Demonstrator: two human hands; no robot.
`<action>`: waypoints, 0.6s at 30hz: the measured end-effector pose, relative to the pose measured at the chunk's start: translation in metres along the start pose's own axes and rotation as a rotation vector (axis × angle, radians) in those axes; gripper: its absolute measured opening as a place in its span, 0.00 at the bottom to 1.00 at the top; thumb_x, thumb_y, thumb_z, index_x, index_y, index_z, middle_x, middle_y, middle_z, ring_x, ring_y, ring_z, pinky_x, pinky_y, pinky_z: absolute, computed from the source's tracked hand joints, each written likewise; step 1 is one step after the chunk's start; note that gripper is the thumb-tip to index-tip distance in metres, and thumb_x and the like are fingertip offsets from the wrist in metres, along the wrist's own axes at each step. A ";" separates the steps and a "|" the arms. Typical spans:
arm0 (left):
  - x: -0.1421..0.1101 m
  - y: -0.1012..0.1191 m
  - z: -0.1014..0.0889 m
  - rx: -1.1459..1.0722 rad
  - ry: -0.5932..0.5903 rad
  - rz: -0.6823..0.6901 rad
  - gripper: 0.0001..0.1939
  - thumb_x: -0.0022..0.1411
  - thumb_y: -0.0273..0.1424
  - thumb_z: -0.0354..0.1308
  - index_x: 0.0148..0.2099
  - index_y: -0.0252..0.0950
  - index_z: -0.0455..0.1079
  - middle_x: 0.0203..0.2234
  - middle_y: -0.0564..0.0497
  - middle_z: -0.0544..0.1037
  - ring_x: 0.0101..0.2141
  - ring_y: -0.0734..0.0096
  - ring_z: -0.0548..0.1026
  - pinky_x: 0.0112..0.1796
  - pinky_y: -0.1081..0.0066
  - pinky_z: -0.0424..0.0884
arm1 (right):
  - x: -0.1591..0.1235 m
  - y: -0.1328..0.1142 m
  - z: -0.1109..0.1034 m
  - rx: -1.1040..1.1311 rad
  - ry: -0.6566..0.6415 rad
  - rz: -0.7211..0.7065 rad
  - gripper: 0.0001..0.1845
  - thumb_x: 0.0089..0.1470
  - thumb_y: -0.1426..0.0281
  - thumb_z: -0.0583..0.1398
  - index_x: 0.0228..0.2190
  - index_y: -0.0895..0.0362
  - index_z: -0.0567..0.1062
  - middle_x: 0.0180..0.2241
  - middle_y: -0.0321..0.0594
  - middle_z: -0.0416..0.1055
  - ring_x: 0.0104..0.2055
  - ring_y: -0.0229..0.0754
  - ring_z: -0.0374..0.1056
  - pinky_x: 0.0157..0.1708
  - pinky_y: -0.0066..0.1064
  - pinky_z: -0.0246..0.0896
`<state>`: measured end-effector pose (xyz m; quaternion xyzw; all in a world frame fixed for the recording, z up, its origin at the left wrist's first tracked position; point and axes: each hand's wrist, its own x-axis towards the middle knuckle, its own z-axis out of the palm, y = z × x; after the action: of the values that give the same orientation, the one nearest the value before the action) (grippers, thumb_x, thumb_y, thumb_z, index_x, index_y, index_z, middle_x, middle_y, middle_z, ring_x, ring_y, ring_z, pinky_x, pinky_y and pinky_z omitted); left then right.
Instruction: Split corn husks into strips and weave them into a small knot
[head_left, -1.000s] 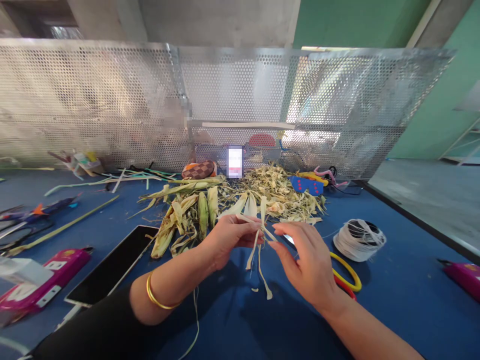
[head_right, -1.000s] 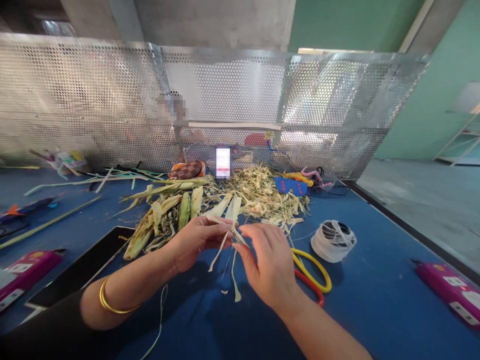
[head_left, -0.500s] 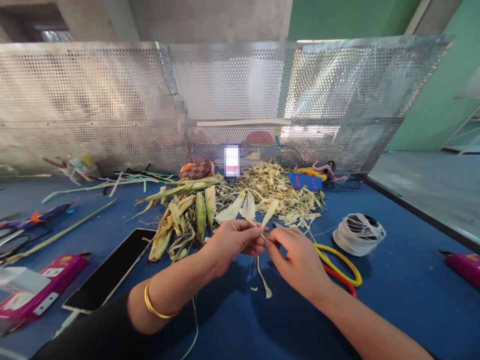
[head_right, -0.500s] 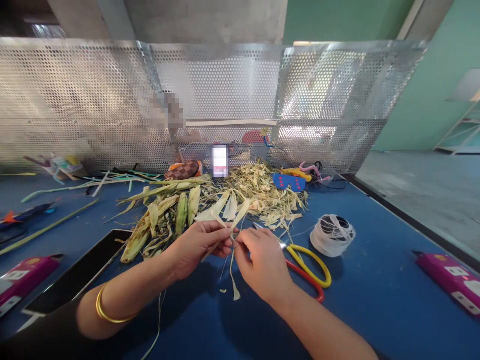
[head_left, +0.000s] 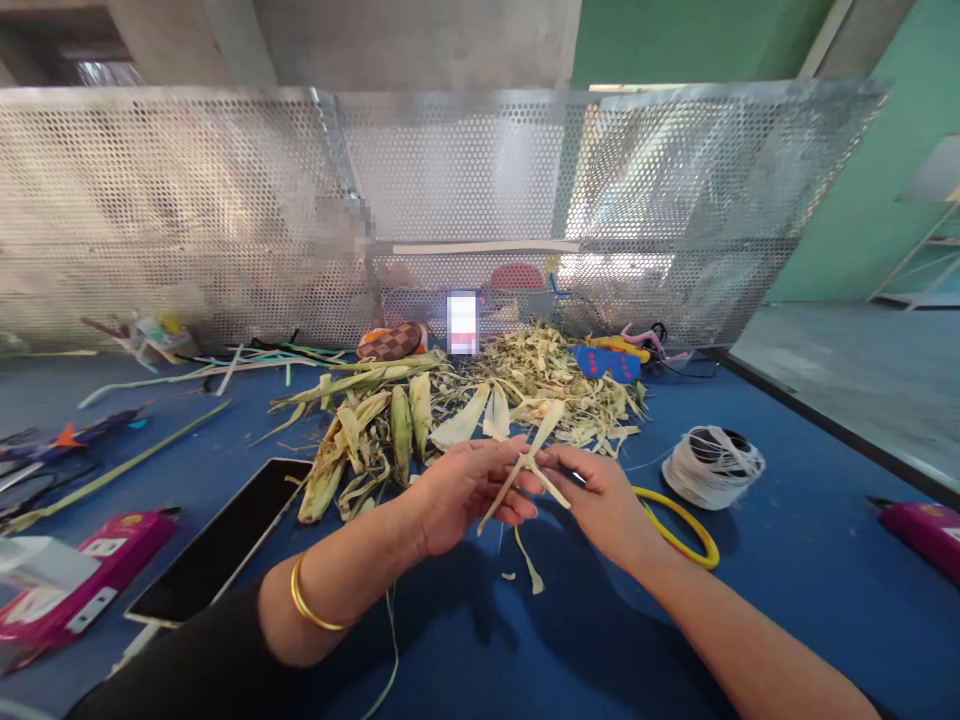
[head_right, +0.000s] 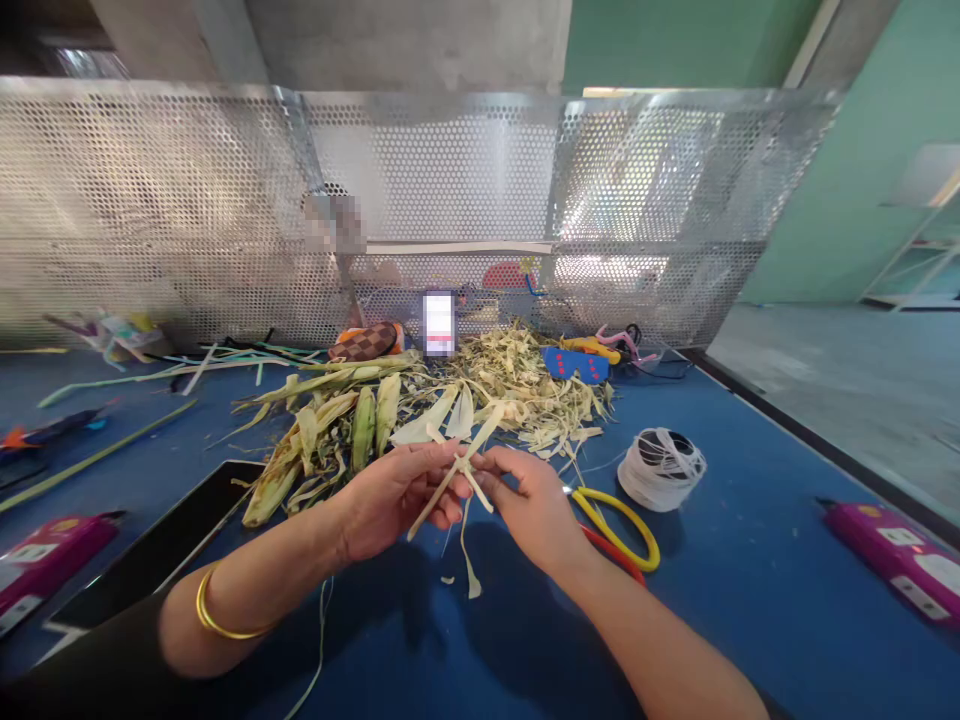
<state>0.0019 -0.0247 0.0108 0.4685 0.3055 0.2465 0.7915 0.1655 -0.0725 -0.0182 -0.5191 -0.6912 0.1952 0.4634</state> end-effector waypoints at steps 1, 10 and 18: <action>0.000 0.000 0.000 0.018 0.001 -0.005 0.12 0.54 0.36 0.61 0.33 0.30 0.72 0.24 0.49 0.77 0.19 0.76 0.74 0.21 0.77 0.68 | 0.000 0.001 0.001 -0.047 0.015 -0.046 0.11 0.55 0.67 0.55 0.22 0.55 0.70 0.21 0.34 0.67 0.26 0.38 0.63 0.32 0.30 0.59; 0.001 0.000 0.000 0.042 0.061 -0.089 0.12 0.48 0.28 0.66 0.37 0.31 0.73 0.27 0.49 0.78 0.22 0.76 0.75 0.21 0.80 0.67 | 0.001 0.014 -0.001 -0.338 0.153 -0.362 0.08 0.57 0.71 0.56 0.26 0.54 0.70 0.25 0.34 0.72 0.28 0.38 0.68 0.48 0.40 0.54; 0.003 -0.003 -0.003 0.103 -0.028 -0.020 0.13 0.43 0.32 0.68 0.31 0.30 0.73 0.20 0.51 0.76 0.15 0.80 0.69 0.19 0.79 0.65 | 0.001 0.016 -0.001 -0.372 0.165 -0.376 0.10 0.58 0.72 0.56 0.26 0.55 0.73 0.25 0.36 0.74 0.29 0.40 0.68 0.45 0.38 0.57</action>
<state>0.0027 -0.0222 0.0060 0.5088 0.3112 0.2158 0.7731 0.1751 -0.0658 -0.0287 -0.4718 -0.7594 -0.0674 0.4429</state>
